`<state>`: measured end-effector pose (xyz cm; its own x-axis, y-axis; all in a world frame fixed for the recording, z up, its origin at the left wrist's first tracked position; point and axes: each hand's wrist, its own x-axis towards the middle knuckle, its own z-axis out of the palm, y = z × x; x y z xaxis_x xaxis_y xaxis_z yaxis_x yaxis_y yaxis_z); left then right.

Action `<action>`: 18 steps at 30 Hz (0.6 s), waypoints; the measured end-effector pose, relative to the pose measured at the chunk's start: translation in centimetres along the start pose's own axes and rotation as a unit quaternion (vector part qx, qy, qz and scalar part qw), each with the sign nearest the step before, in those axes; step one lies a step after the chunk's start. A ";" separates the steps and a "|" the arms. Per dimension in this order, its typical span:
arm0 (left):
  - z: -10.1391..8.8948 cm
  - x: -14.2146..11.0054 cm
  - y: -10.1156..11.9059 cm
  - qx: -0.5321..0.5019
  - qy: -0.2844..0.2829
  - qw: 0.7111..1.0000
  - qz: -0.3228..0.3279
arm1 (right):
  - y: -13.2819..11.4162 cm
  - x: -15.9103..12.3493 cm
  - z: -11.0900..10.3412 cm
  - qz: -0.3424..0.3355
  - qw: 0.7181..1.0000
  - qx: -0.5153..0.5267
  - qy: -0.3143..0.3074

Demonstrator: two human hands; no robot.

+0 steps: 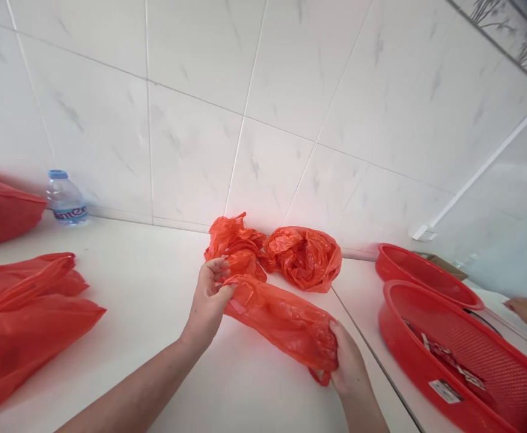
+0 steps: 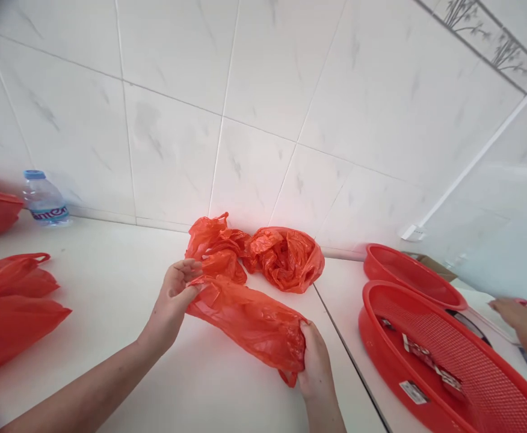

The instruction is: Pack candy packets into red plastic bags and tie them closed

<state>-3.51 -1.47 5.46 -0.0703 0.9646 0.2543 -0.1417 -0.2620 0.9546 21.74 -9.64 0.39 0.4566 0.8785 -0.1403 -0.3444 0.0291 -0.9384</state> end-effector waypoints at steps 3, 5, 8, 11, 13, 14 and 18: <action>0.0 -1.5 2.7 0.160 0.055 0.939 0.298 | 0.1 -0.1 0.3 0.041 0.999 0.003 -0.011; 0.0 -3.2 4.3 0.251 0.043 0.822 0.509 | -0.1 -0.3 0.7 0.050 0.997 0.021 -0.046; 0.0 -5.2 5.8 0.303 -0.063 0.697 0.647 | -0.6 -1.0 1.1 0.031 0.995 0.050 -0.081; -0.5 -4.8 6.2 0.303 -0.138 0.778 0.532 | -1.5 -2.0 0.7 0.024 0.994 0.041 -0.098; -1.2 -3.5 6.7 0.261 -0.146 0.897 0.324 | -2.4 -2.9 0.0 0.031 0.991 0.038 -0.127; -1.6 -2.8 7.2 0.210 -0.146 0.942 0.216 | -2.8 -3.3 -0.4 0.039 0.988 0.035 -0.143; -2.4 -3.3 9.7 -0.042 -0.087 0.984 0.153 | -4.3 -4.7 -1.8 0.065 0.981 0.023 -0.181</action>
<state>-7.06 -7.28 13.51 0.0467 0.8294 0.5567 -0.2217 -0.5348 0.8154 22.56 -14.72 4.55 0.0886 0.9878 -0.1281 -0.4199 -0.0795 -0.9041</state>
